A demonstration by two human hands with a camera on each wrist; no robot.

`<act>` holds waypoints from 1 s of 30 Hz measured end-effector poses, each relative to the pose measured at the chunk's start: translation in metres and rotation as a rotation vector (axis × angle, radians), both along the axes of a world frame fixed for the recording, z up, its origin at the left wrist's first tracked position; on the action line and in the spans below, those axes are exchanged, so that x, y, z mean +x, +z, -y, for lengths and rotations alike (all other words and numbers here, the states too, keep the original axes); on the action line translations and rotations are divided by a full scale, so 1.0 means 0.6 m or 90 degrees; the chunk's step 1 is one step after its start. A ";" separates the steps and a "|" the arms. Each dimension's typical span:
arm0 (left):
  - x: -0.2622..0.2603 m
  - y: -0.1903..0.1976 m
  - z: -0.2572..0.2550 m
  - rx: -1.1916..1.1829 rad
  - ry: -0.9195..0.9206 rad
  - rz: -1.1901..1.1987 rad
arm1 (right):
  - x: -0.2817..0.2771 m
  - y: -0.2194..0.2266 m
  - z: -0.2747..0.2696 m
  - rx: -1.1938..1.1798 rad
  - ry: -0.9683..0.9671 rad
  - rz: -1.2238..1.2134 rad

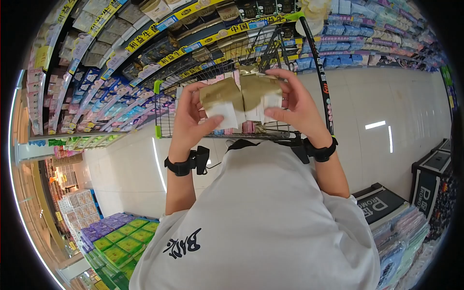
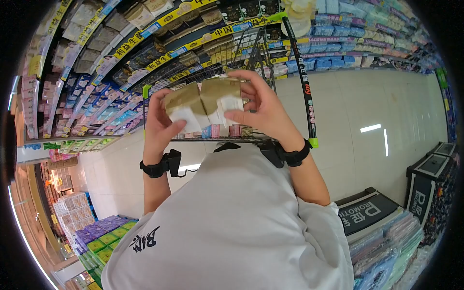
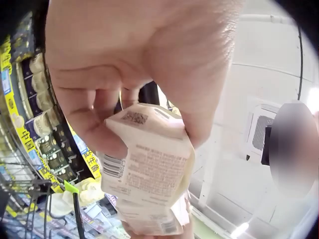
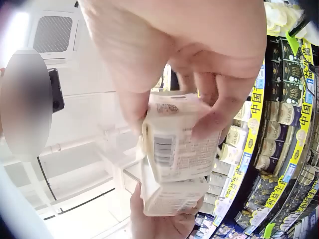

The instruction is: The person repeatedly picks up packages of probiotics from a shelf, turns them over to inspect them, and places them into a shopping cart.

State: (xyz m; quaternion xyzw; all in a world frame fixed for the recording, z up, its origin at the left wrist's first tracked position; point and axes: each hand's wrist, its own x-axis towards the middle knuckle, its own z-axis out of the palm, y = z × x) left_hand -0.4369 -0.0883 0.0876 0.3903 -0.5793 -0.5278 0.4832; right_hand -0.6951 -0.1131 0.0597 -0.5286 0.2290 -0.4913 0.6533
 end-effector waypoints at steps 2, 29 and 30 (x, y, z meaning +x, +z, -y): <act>-0.002 -0.006 0.002 0.100 0.039 0.073 | 0.007 -0.015 0.005 0.090 -0.049 -0.061; -0.058 -0.024 0.002 -0.010 0.174 0.023 | 0.053 -0.021 0.009 0.083 -0.165 0.013; -0.057 -0.023 0.001 -0.006 0.193 0.040 | 0.054 -0.022 0.008 0.084 -0.165 0.014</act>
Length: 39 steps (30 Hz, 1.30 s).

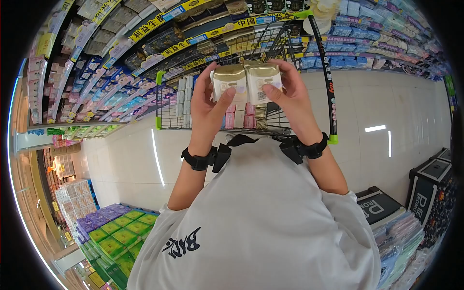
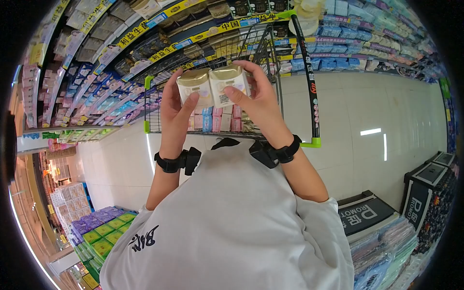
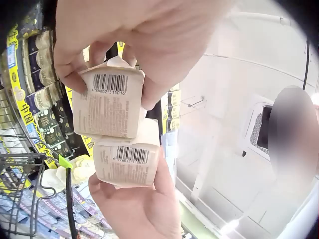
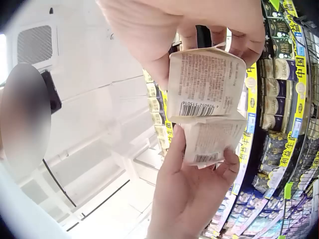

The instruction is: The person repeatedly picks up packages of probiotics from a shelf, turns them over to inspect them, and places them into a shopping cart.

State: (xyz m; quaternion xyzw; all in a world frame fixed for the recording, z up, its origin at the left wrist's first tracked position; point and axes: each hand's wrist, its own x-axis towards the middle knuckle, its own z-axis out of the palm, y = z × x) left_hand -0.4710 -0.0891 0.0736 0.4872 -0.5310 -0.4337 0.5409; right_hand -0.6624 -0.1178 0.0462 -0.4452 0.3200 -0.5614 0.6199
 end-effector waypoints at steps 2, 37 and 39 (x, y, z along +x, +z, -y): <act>0.000 -0.003 -0.002 -0.001 0.004 0.004 | 0.002 -0.004 -0.003 -0.004 0.037 -0.018; 0.019 0.006 -0.037 -0.194 -0.059 -0.005 | -0.014 -0.002 -0.025 -0.239 0.064 0.007; 0.022 0.005 -0.038 -0.223 -0.062 0.047 | -0.014 -0.002 -0.028 -0.240 0.069 0.005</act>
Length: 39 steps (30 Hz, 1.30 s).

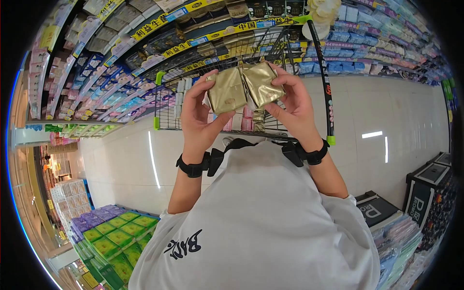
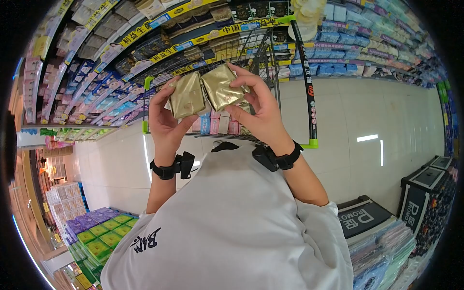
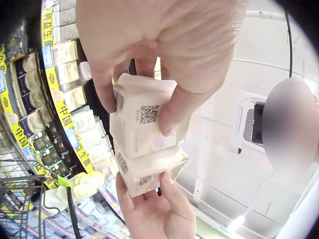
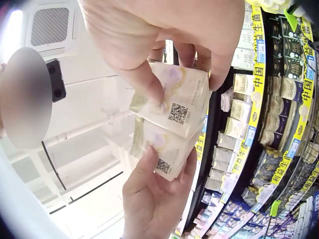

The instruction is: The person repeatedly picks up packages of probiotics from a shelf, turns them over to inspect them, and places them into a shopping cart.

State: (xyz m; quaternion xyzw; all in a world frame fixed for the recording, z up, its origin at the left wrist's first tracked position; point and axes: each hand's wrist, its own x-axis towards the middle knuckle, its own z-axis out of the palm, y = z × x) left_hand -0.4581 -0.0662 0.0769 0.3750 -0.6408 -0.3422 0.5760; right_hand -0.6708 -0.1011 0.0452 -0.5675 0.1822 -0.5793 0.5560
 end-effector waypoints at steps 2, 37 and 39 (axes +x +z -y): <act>0.006 0.004 -0.006 0.055 0.004 -0.018 | 0.001 0.000 -0.004 0.076 0.013 0.007; 0.033 -0.145 0.021 0.586 0.007 -0.300 | 0.036 -0.084 0.031 0.535 0.128 -0.080; 0.036 -0.136 0.023 0.573 0.012 -0.284 | 0.035 -0.075 0.033 0.566 0.124 -0.061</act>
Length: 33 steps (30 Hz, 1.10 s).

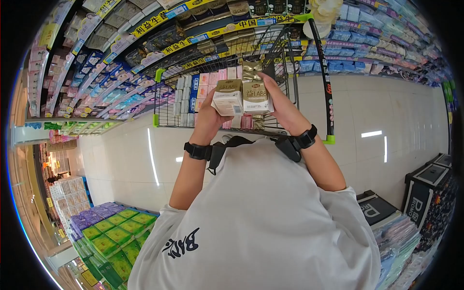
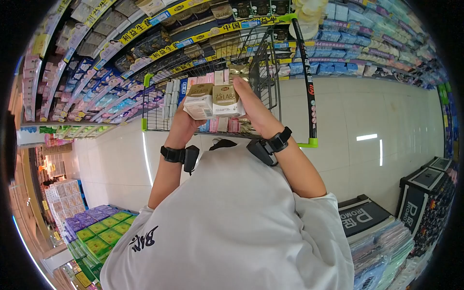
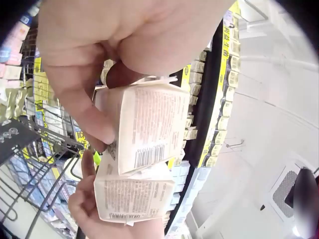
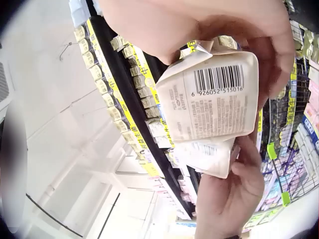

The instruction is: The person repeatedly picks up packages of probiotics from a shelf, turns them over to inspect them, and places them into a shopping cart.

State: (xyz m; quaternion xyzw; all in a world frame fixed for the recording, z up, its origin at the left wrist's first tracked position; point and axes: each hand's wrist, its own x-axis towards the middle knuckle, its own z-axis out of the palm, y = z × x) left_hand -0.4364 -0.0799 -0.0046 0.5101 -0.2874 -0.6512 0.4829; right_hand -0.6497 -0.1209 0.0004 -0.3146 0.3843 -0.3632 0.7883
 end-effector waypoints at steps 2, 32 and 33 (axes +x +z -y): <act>0.011 0.005 0.002 0.022 0.006 -0.045 | -0.005 0.001 0.003 0.013 0.054 0.025; 0.183 -0.001 0.051 0.020 -0.258 -0.056 | 0.117 -0.041 0.014 -0.015 0.145 -0.045; 0.202 -0.013 0.059 -0.011 -0.297 -0.017 | 0.129 -0.053 0.016 -0.063 0.158 -0.091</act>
